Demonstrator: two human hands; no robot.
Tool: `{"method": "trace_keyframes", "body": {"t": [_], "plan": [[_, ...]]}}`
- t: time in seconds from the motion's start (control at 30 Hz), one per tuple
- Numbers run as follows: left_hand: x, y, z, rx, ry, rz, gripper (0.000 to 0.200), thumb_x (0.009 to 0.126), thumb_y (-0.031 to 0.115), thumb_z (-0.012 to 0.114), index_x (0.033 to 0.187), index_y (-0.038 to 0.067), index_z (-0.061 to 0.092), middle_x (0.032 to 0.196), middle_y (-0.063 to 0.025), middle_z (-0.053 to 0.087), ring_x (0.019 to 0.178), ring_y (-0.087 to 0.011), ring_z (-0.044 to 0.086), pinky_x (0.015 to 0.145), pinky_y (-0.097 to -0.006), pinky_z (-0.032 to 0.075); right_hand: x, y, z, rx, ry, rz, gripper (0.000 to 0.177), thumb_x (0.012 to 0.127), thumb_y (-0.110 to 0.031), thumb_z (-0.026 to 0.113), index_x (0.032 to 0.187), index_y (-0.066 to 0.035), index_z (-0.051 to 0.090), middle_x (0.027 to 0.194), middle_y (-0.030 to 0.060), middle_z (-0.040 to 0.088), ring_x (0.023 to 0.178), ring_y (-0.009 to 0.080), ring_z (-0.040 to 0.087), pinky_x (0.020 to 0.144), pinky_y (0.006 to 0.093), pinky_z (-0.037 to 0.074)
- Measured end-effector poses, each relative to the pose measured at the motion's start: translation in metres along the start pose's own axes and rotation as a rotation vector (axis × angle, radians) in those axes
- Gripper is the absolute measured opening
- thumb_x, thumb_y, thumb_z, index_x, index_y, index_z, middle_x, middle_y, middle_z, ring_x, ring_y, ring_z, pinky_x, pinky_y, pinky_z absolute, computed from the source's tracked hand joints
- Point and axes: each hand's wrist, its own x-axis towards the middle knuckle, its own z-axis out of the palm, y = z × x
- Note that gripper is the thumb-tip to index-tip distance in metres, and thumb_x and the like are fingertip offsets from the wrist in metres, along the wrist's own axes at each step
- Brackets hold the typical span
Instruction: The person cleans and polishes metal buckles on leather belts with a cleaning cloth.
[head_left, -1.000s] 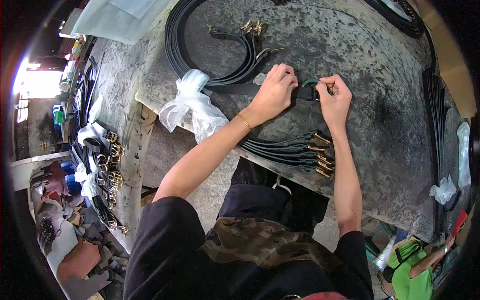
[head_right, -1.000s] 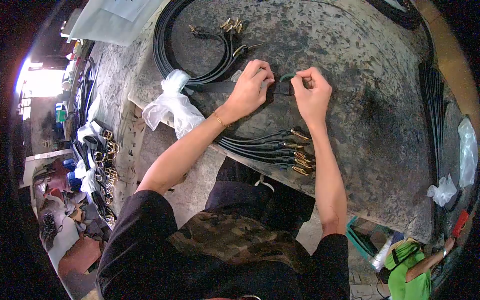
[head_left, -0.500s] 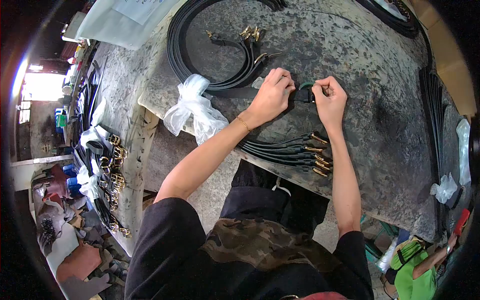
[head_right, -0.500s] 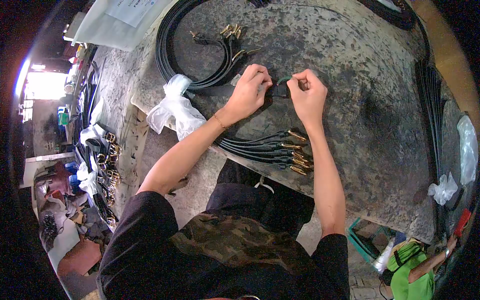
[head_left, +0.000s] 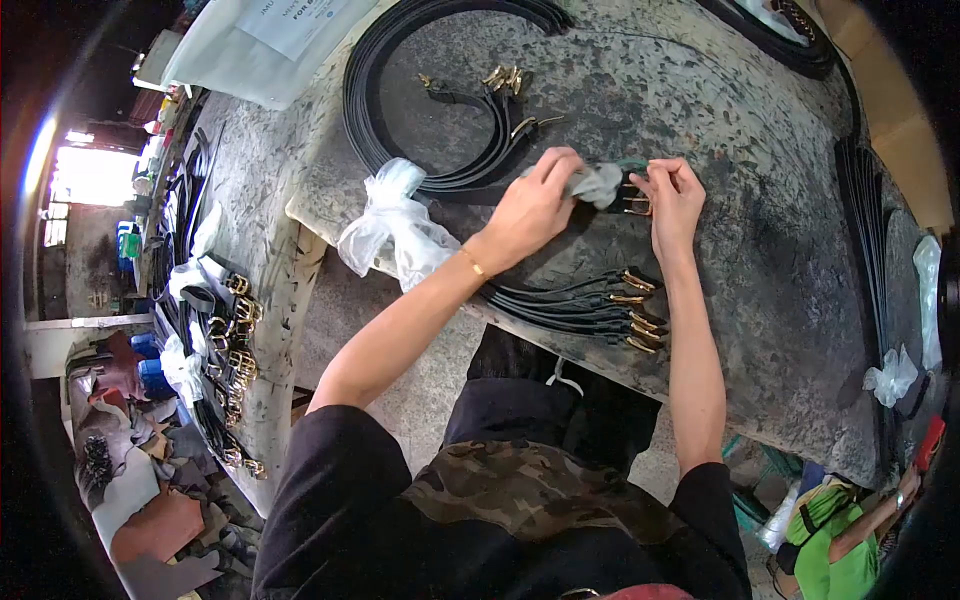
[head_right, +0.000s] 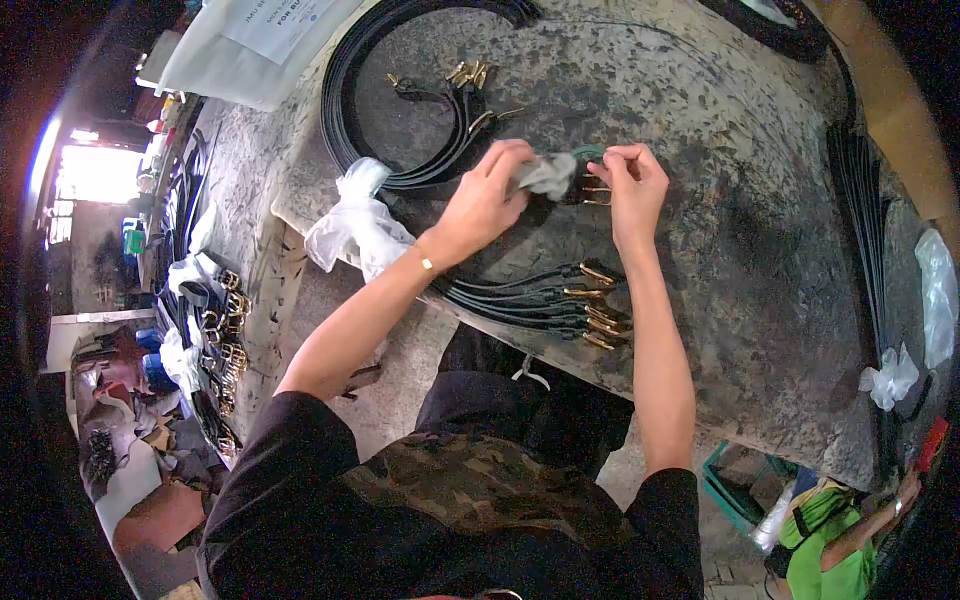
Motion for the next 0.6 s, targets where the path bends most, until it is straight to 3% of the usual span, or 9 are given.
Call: {"method": "trace_keyframes", "body": {"t": [0.1, 0.33, 0.6], "plan": [[0.013, -0.005, 0.024, 0.022, -0.003, 0.162, 0.03, 0.074, -0.001, 0.066, 0.104, -0.001, 0.062, 0.11, -0.0139, 0.061, 0.105, -0.0352, 0.059, 0.084, -0.0415, 0.053, 0.0, -0.006, 0.0, 0.017, 0.023, 0.047, 0.008, 0.091, 0.0, 0.054, 0.085, 0.004, 0.057, 0.073, 0.0013, 0.048, 0.06, 0.0071, 0.047, 0.079, 0.0353, 0.06], [0.003, -0.009, 0.027, 0.112, 0.044, 0.224, 0.028, 0.077, 0.004, 0.067, 0.104, -0.004, 0.062, 0.115, -0.0156, 0.058, 0.107, -0.0336, 0.056, 0.092, -0.0412, 0.048, 0.0, -0.008, 0.002, 0.115, 0.146, 0.055, 0.006, 0.092, 0.001, 0.052, 0.089, 0.005, 0.056, 0.068, 0.0004, 0.045, 0.059, 0.0053, 0.045, 0.079, 0.0368, 0.06], [0.001, -0.006, 0.009, 0.108, -0.078, 0.345, 0.031, 0.073, 0.002, 0.068, 0.103, -0.004, 0.061, 0.116, -0.0149, 0.054, 0.111, -0.033, 0.054, 0.096, -0.0421, 0.046, 0.002, -0.003, -0.001, 0.177, 0.183, 0.032, 0.006, 0.092, -0.001, 0.053, 0.092, 0.005, 0.055, 0.069, 0.0009, 0.045, 0.06, 0.0065, 0.045, 0.088, 0.0411, 0.057]]}}
